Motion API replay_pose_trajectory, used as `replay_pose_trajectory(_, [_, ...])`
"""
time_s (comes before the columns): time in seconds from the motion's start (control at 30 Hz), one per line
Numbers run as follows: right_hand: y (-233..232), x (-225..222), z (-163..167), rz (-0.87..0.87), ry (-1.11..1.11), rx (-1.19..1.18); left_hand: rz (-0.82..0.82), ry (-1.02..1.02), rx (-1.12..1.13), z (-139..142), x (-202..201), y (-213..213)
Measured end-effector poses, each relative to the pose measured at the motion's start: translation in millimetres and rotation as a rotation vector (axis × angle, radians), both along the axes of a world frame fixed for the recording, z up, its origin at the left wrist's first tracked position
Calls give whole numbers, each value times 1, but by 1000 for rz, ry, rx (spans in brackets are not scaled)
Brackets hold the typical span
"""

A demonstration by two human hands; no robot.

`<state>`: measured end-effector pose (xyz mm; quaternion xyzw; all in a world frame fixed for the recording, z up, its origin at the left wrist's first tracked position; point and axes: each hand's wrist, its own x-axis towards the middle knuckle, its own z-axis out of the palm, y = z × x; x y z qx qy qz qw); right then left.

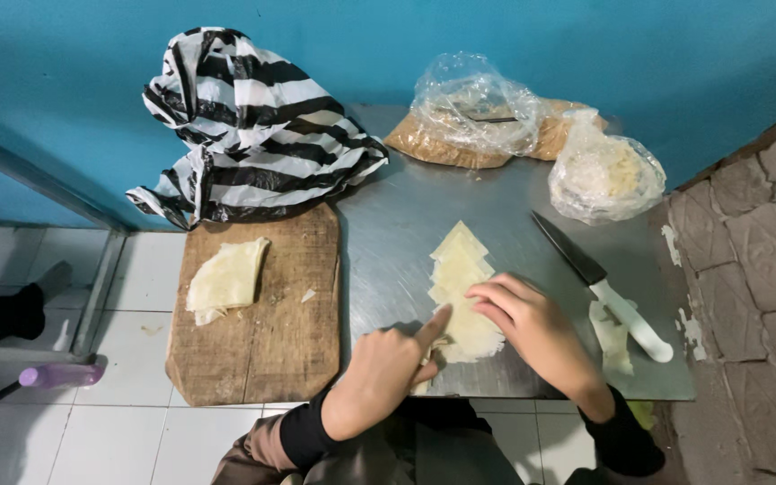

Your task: The person layers pre-cut pastry sheets on a metal table, stacking them into a zigzag tree shape and pressing them flat by hand. They then spoon brown filling from a plastic bag onto the layered pastry and press the filling in with their fingers.

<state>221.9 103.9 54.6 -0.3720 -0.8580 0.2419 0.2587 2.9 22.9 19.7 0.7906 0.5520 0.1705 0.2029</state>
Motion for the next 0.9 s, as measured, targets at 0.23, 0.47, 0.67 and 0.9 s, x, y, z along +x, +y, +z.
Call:
replay_pose_trajectory(0.23, [-31, 16, -12, -112, 29, 60, 2, 93, -30, -1, 2, 2])
replay_pose_trajectory(0.47, [-42, 20, -13, -159, 77, -55, 31, 119, -66, 1, 4, -3])
replay_pose_trajectory(0.67, [-21, 13, -22, -337, -22, -72, 32, 95, -106, 4, 3, -6])
replay_pose_trajectory(0.9, [20, 3, -24, -117, -40, 133, 46, 26, -1, 0, 1, -7])
